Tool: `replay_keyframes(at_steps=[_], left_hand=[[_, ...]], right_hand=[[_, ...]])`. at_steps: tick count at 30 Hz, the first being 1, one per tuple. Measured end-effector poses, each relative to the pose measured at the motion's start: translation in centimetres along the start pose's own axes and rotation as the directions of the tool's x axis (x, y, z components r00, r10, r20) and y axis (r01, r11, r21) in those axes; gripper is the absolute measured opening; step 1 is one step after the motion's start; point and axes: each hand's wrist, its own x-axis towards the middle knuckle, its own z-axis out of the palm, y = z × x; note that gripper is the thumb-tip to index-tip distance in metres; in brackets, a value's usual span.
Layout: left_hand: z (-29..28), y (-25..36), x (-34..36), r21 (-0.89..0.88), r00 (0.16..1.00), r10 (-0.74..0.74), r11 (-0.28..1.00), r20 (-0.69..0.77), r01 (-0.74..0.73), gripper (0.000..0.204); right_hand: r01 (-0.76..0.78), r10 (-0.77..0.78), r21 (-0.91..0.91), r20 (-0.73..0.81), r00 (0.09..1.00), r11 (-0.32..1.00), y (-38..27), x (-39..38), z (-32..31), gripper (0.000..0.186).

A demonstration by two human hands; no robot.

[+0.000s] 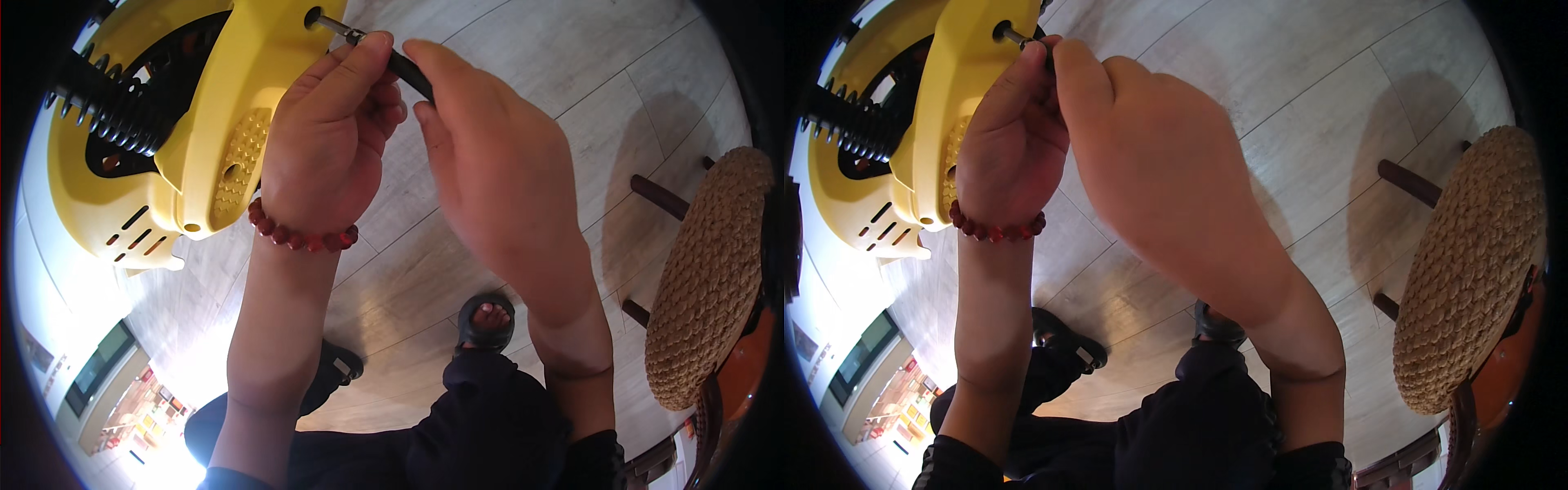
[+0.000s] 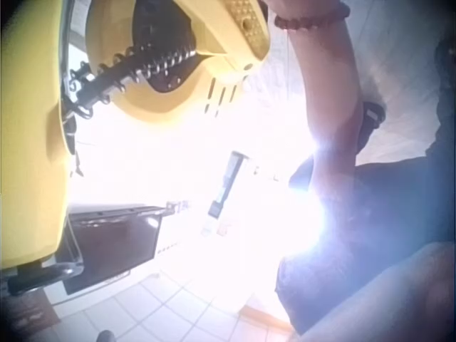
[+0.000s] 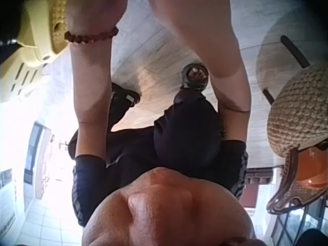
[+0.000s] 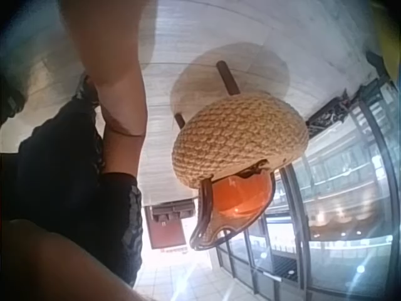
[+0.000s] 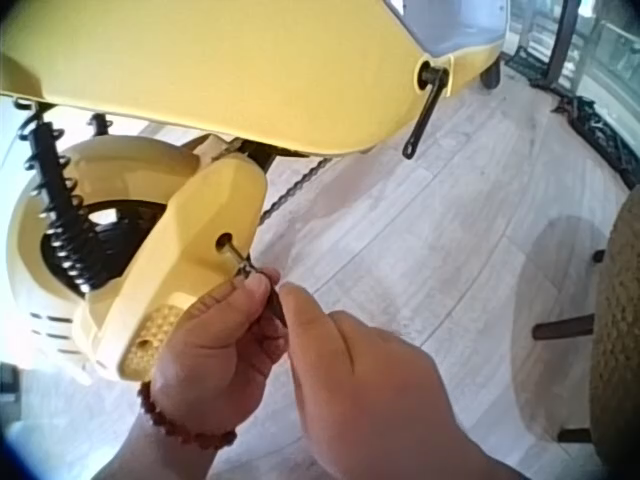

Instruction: Using a tool to tighten or loosen a screw on a yellow motorcycle panel, then opening the seat compartment.

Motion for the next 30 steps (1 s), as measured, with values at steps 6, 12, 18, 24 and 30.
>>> replay_keyframes(at_steps=[6,12,18,24,30], left_hand=[[-0.5,0.5,0.2,0.051,0.999,-0.045,0.998,0.007,0.044,0.015],[0.0,0.4,-0.1,0.005,0.999,0.01,1.0,-0.049,-0.009,0.015],[0.2,0.6,-0.2,0.031,0.999,0.038,0.999,-0.01,-0.038,0.018],[-0.2,1.3,-0.6,0.088,0.999,-0.003,0.996,-0.049,0.007,0.02],[-0.4,1.2,-0.2,-0.016,0.998,0.009,1.0,0.067,-0.008,0.021]], right_hand=[[0.086,-0.077,0.111,-0.086,0.993,0.99,-0.1,0.0,0.6,0.026],[-0.737,0.376,0.656,0.732,0.568,-0.163,0.7,-0.6,-1.9,0.041],[-0.713,0.163,0.593,0.799,0.579,-0.374,0.7,-0.7,-2.4,0.032],[-0.179,0.176,0.387,0.042,0.983,0.904,-0.6,-0.2,-1.6,0.026],[-0.414,0.477,0.86,0.242,0.845,0.298,-1.5,-0.8,-2.2,0.04]])
